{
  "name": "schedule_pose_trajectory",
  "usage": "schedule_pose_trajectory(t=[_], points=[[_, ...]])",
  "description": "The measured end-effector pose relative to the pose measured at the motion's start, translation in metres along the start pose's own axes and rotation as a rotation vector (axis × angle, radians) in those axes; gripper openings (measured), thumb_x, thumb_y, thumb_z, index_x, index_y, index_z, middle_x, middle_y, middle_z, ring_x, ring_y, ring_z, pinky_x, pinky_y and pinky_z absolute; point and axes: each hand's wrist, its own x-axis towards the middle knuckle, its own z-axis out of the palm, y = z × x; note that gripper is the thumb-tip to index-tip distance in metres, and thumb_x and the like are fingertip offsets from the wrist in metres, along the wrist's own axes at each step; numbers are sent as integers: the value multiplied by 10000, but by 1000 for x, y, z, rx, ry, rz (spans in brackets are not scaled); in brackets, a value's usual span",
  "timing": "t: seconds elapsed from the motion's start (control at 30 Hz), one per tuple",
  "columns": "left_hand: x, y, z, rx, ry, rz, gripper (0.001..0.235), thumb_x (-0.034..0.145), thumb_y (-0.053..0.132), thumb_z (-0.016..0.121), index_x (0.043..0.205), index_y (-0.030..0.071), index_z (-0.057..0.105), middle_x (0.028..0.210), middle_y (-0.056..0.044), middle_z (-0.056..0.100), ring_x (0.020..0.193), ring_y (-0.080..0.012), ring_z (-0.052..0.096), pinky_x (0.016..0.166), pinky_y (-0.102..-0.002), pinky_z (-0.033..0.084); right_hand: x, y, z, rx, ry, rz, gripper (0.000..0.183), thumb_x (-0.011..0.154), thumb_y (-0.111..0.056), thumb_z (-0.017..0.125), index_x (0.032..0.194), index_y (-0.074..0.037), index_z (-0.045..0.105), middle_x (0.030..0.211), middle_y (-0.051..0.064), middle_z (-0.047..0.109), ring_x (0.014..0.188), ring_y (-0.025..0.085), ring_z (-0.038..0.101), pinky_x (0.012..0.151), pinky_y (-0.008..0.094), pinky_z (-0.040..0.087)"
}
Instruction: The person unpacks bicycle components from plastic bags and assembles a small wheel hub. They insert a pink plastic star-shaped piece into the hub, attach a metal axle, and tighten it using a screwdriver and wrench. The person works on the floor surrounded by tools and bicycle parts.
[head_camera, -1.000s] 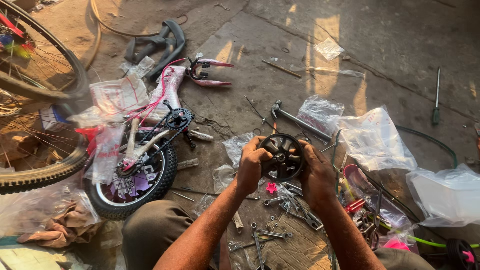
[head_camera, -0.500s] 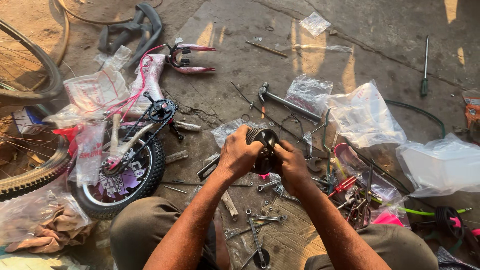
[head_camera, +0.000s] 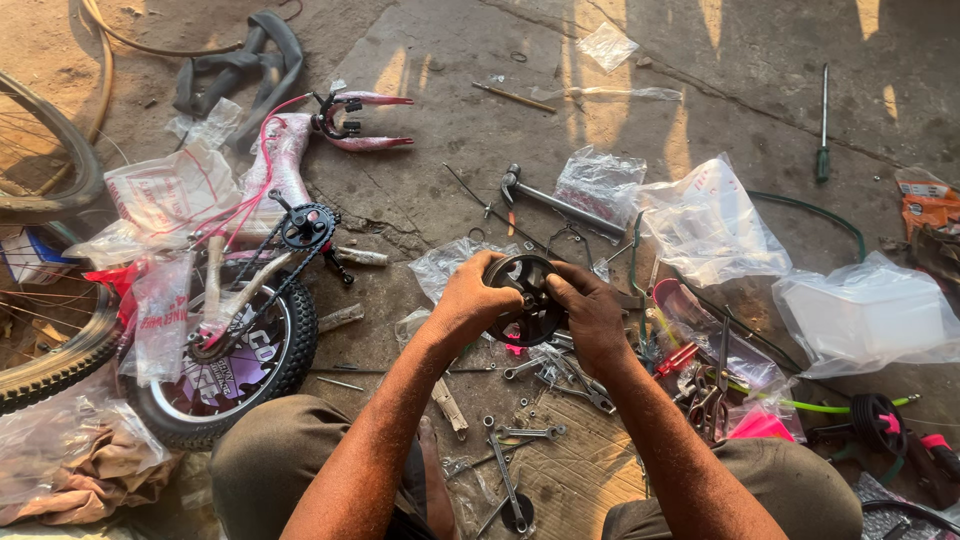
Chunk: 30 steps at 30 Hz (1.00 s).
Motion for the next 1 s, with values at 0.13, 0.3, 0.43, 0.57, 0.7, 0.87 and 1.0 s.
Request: schedule_pose_trajectory(t=[0.13,0.3,0.43,0.57,0.7,0.87,1.0], points=[[-5,6,5,193,60,74,685,641,232,723,1262,-18,580,1004,-182,740,903,-239,761,779,-331,629,-4,0,-1,-7,-14,-44,347,1030,-188,554,1306,5,638,1010,85,708,846,115,699,741,283,640],[-13,15,2,231,92,81,693,626,252,690,1262,-3,591,1002,-193,741,931,-265,765,827,-358,621,-7,-4,4,-44,-8,-74,340,1026,-177,557,1298,11,636,1013,90,711,859,120,712,748,285,644],[-16,19,1,191,102,69,696,613,251,685,1259,7,597,1005,-197,746,916,-263,774,804,-360,636,-11,-9,7,-160,24,-120,331,1024,-183,579,1287,-1,665,984,96,722,850,121,698,727,275,623],[-19,24,0,258,120,141,686,627,274,751,1242,4,612,1021,-194,749,942,-262,763,821,-354,610,-12,-11,10,-245,43,-173,325,1016,-193,578,1266,-9,676,987,84,740,865,111,710,746,261,619],[-17,22,-1,307,92,43,689,606,271,744,1232,11,618,996,-191,760,924,-262,777,807,-353,626,-12,-7,11,-366,64,-271,311,1009,-183,589,1250,-12,685,1003,77,752,887,104,717,769,260,607],[-6,4,8,307,163,25,681,591,273,787,1195,-5,642,1004,-194,752,931,-262,763,812,-350,614,-8,5,7,-411,89,-240,298,1015,-179,601,1237,-11,708,972,112,752,838,140,688,734,281,580],[5,-13,27,202,203,4,640,596,252,804,1143,-43,653,998,-213,747,907,-275,753,784,-368,611,-3,10,-2,-408,75,-251,311,997,-195,609,1255,-32,676,1011,80,757,872,126,713,762,259,597]])
